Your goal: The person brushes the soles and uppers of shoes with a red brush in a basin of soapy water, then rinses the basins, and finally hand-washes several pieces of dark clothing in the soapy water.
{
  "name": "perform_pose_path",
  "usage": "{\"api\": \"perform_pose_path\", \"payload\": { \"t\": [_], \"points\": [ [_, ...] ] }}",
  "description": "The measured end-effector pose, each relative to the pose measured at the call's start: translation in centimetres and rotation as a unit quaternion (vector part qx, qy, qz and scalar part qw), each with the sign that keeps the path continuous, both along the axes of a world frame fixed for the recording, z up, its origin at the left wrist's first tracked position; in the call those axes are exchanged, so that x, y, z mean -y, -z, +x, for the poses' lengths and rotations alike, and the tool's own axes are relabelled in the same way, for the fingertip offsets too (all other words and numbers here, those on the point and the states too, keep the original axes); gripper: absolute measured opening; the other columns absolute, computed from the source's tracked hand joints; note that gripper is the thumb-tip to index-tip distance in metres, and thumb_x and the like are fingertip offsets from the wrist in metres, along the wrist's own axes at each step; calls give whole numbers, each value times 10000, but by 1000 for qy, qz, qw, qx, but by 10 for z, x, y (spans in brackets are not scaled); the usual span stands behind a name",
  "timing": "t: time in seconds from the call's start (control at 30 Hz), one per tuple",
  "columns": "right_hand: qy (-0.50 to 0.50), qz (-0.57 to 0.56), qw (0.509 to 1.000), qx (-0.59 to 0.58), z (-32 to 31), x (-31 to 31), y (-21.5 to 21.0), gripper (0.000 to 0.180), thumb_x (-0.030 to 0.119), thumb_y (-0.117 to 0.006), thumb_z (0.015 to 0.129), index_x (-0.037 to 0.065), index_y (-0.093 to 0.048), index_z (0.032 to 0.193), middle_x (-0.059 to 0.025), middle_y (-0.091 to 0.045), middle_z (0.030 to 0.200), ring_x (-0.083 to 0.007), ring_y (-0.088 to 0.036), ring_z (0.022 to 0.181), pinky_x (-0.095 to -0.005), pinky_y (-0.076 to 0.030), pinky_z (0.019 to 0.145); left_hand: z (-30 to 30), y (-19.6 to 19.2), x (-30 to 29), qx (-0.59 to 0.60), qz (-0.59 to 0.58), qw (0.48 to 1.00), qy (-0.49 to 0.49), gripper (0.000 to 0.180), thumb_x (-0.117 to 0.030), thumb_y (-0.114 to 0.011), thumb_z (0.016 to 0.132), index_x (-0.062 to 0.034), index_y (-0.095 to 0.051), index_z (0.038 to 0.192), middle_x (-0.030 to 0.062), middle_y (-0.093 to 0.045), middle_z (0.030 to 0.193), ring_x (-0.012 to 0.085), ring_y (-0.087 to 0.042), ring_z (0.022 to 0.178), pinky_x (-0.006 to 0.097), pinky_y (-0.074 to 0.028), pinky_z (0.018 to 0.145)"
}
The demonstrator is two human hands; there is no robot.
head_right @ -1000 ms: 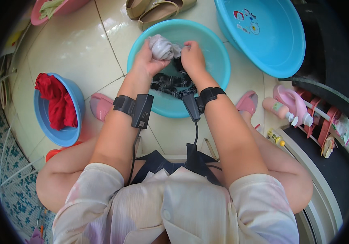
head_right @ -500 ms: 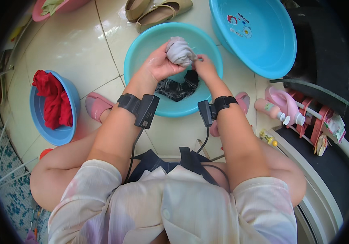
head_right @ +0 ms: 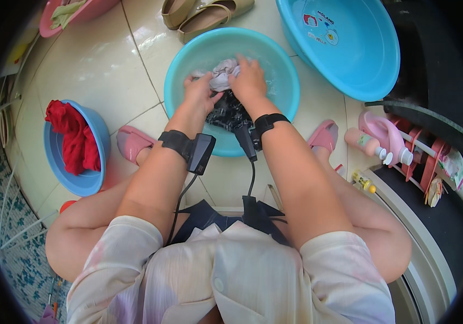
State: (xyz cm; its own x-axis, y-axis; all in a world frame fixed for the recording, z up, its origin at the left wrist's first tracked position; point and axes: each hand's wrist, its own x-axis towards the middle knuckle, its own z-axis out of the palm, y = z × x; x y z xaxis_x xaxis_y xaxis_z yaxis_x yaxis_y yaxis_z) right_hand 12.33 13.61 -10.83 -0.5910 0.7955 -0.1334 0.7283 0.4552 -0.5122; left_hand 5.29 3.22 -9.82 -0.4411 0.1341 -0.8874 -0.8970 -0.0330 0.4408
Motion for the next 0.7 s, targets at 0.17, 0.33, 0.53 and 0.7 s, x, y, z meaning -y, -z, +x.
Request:
{"api": "perform_pose_path", "payload": {
  "t": [0.17,0.33,0.53,0.7],
  "points": [
    [-48,-83,992,81,-9,1,5,573,302,-695,726,212,-546,1272,-158,-529,1175,-350,-545,1103,-428,-466,928,-6,-8,3,-15,17,999,49,524,-389,-470,971,-147,-276,1393,110,-431,1359,318,-446,1219,582,-363,978],
    [-53,-250,965,-62,-20,-3,25,450,359,-697,702,191,-641,1115,-127,-575,1059,-341,-582,1026,-428,-483,876,-11,2,-9,154,198,968,-4,525,-546,-304,980,-156,-454,1297,102,-522,1255,299,-536,1108,564,-389,958],
    [-175,-75,968,-163,-31,58,-57,295,355,-679,731,106,-660,888,-108,-588,981,-332,-601,910,-425,-500,783,-31,38,24,37,367,927,59,229,-277,-451,968,-105,-533,1096,104,-575,1074,255,-617,944,435,-550,696],
    [-46,38,997,43,-31,2,-12,307,336,-672,769,147,-637,1008,-108,-555,1077,-318,-568,1011,-443,-501,799,-21,37,7,23,178,981,-67,409,-354,-397,1001,-65,-406,1290,142,-509,1260,308,-564,1084,518,-485,868]
  ]
}}
